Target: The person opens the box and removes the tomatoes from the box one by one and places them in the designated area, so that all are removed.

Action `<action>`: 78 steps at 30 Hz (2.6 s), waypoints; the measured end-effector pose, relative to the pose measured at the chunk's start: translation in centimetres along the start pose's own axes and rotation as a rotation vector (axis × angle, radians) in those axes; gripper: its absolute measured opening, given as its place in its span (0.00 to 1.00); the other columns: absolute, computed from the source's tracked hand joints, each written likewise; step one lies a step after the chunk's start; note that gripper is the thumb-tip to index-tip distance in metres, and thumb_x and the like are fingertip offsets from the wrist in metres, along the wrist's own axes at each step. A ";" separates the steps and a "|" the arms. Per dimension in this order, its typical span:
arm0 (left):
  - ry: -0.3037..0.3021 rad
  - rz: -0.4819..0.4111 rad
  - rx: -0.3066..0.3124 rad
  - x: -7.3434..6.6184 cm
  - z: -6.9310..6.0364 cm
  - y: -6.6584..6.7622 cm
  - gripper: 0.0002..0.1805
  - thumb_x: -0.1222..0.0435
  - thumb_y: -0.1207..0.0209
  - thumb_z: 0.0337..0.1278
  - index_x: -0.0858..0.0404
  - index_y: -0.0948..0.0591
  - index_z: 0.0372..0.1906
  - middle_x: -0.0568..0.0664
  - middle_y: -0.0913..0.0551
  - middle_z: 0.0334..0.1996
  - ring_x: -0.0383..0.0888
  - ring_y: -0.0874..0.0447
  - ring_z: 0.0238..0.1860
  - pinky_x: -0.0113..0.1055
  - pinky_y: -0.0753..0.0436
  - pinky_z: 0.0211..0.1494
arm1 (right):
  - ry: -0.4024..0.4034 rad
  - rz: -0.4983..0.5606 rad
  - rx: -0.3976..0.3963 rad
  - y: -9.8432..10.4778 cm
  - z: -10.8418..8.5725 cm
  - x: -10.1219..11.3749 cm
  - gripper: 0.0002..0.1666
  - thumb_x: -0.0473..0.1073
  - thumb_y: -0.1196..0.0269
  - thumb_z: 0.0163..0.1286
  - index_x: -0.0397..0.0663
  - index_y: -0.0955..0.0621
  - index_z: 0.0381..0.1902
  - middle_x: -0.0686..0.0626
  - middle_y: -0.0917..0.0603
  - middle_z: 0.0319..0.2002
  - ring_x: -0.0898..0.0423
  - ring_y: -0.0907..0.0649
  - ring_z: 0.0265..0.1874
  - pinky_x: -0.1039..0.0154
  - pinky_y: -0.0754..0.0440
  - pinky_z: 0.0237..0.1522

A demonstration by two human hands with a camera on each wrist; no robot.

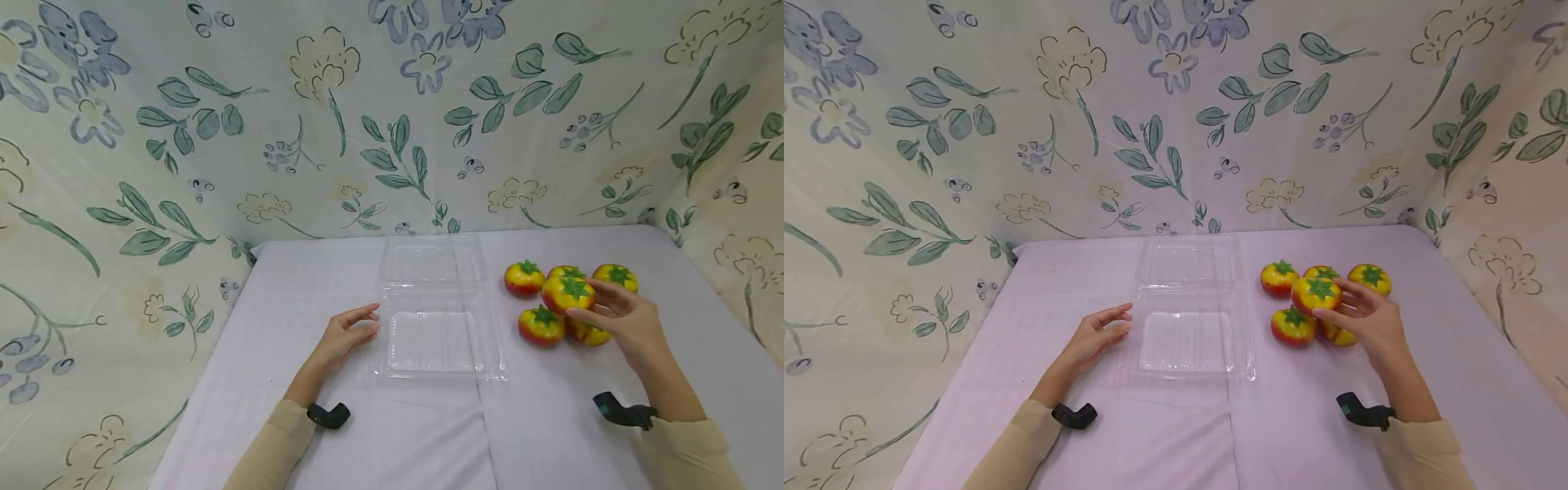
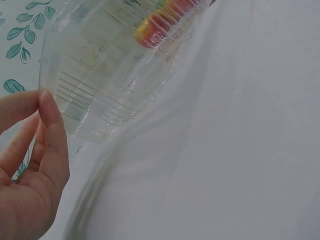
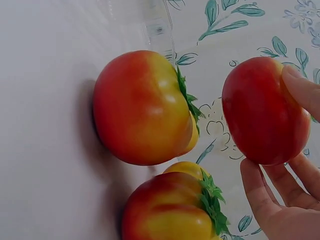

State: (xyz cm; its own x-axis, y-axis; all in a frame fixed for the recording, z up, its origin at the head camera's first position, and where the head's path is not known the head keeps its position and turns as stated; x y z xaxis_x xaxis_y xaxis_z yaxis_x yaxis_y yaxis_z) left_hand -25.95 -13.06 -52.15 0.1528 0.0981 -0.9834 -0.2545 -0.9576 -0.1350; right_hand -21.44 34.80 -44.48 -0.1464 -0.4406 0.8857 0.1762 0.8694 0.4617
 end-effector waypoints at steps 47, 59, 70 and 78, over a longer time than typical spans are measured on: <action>0.007 -0.002 0.001 0.0 0.0 0.0 0.28 0.74 0.37 0.62 0.70 0.26 0.67 0.57 0.21 0.51 0.39 0.17 0.42 0.31 0.15 0.49 | -0.162 0.264 -0.148 5.3 -0.5 -5.3 0.48 0.49 0.24 0.57 0.65 0.32 0.74 0.59 0.39 0.73 0.65 0.33 0.60 0.74 0.37 0.64; 0.016 -0.018 0.010 0.1 0.0 0.0 0.28 0.75 0.37 0.61 0.69 0.26 0.67 0.56 0.22 0.50 0.39 0.17 0.42 0.31 0.16 0.50 | -0.215 0.393 -0.178 6.2 -0.5 -6.9 0.48 0.45 0.23 0.56 0.67 0.30 0.73 0.62 0.34 0.65 0.65 0.33 0.62 0.66 0.47 0.69; 0.004 -0.006 0.015 0.0 0.0 0.0 0.29 0.75 0.37 0.61 0.72 0.28 0.67 0.58 0.21 0.51 0.38 0.17 0.42 0.31 0.15 0.49 | -0.228 0.508 -0.210 6.5 -0.5 -7.7 0.49 0.39 0.23 0.55 0.61 0.29 0.73 0.62 0.32 0.63 0.62 0.35 0.62 0.84 0.22 0.31; 0.018 -0.009 0.003 0.3 0.0 0.1 0.27 0.75 0.37 0.62 0.70 0.26 0.67 0.61 0.22 0.53 0.39 0.18 0.42 0.31 0.16 0.50 | -0.243 0.529 -0.235 6.8 -0.3 -8.7 0.48 0.37 0.23 0.55 0.60 0.29 0.72 0.65 0.33 0.63 0.62 0.38 0.65 0.83 0.22 0.30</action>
State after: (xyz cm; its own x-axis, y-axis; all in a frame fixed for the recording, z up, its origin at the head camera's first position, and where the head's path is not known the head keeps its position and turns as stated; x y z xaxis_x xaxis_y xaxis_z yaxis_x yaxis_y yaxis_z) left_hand -25.97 -13.11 -52.44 0.1718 0.1015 -0.9799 -0.2557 -0.9560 -0.1438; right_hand -18.70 44.54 -49.03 -0.1929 0.1229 0.9735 0.4909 0.8711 -0.0127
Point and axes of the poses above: each hand's wrist, its own z-axis towards the middle knuckle, its own y-axis out of the back of the hand, x = y × z, the point moved 7 cm from there along z, towards the middle knuckle
